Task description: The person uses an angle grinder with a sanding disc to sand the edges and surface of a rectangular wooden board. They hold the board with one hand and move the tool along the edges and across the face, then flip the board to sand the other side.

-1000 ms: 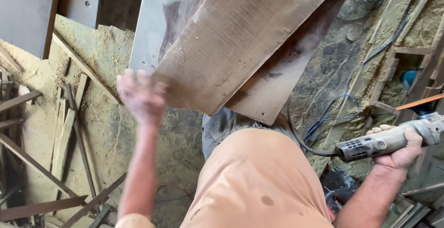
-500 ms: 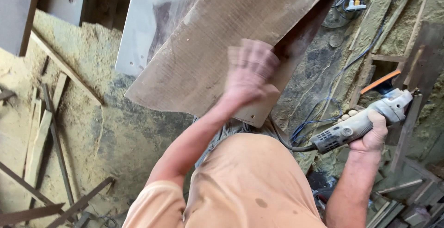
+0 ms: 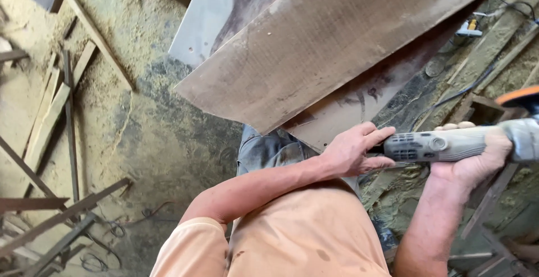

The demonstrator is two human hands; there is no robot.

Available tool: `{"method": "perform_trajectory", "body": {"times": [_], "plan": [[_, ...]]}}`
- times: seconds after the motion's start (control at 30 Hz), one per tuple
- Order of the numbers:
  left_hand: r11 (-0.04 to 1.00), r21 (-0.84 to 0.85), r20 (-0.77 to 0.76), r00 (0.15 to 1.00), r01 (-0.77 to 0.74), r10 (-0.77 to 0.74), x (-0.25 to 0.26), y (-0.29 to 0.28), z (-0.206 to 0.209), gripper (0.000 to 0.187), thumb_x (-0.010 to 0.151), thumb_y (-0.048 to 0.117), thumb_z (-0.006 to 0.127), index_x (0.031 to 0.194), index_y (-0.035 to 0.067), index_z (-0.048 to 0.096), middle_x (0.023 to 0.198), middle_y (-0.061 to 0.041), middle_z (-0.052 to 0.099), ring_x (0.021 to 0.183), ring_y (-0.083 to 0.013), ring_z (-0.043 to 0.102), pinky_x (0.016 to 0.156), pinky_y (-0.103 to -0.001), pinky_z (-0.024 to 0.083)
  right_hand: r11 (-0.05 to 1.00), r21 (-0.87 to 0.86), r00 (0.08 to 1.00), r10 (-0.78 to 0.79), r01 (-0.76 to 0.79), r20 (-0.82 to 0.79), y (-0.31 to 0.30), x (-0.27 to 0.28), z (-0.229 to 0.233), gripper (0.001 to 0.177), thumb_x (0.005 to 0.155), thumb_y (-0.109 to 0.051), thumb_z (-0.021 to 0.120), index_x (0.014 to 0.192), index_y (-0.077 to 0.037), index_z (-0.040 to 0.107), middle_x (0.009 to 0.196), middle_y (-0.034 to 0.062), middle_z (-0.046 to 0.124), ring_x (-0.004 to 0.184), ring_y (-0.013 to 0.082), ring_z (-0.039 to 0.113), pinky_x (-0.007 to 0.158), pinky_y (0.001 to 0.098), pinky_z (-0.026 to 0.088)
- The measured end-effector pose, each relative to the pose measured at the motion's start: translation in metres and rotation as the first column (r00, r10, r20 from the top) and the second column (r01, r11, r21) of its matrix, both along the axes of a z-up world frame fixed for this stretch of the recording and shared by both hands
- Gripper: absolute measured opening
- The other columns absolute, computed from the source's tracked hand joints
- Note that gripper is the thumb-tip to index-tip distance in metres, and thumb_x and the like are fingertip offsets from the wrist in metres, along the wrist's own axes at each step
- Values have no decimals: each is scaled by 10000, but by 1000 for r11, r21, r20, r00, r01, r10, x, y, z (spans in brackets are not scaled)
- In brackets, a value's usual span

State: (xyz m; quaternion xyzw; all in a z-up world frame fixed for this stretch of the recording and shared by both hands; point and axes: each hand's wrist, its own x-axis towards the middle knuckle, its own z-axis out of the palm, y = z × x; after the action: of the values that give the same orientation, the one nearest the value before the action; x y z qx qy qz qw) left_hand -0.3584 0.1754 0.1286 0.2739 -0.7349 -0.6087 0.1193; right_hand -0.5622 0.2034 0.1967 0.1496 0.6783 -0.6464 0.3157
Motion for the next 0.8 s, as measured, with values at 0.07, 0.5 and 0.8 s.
{"method": "perform_trajectory", "body": {"times": [0.07, 0.5, 0.8], "plan": [[952, -142, -120, 959, -271, 255, -4, 13, -13, 660, 939, 456, 708, 1482, 166, 469, 1106, -166, 594, 966, -356, 594, 843, -486, 513, 990, -71, 992, -127, 125, -19, -2, -2, -5, 455, 529, -433, 746, 820, -102, 636, 768, 39, 649, 671, 226, 634, 631, 360, 520], [967, -187, -299, 947, -176, 114, 81, -50, 9, 249, 883, 273, 822, 1099, 182, 739, 811, 11, 670, 694, -185, 637, 645, -368, 505, 909, 367, 929, 293, -197, -227, 23, 11, 7, 228, 805, -332, 675, 826, -109, 717, 787, 69, 739, 652, 210, 729, 607, 323, 650], [310, -856, -62, 678, -413, 733, 296, -162, -51, 193, 891, 266, 822, 1058, 178, 782, 1042, -17, 624, 994, -265, 557, 909, -401, 436, -474, 758, -189, 879, -448, 437, -37, 216, 37, 678, 541, -523, 855, 1090, -169, 674, 943, 128, 782, 993, 342, 760, 903, 480, 605]]}}
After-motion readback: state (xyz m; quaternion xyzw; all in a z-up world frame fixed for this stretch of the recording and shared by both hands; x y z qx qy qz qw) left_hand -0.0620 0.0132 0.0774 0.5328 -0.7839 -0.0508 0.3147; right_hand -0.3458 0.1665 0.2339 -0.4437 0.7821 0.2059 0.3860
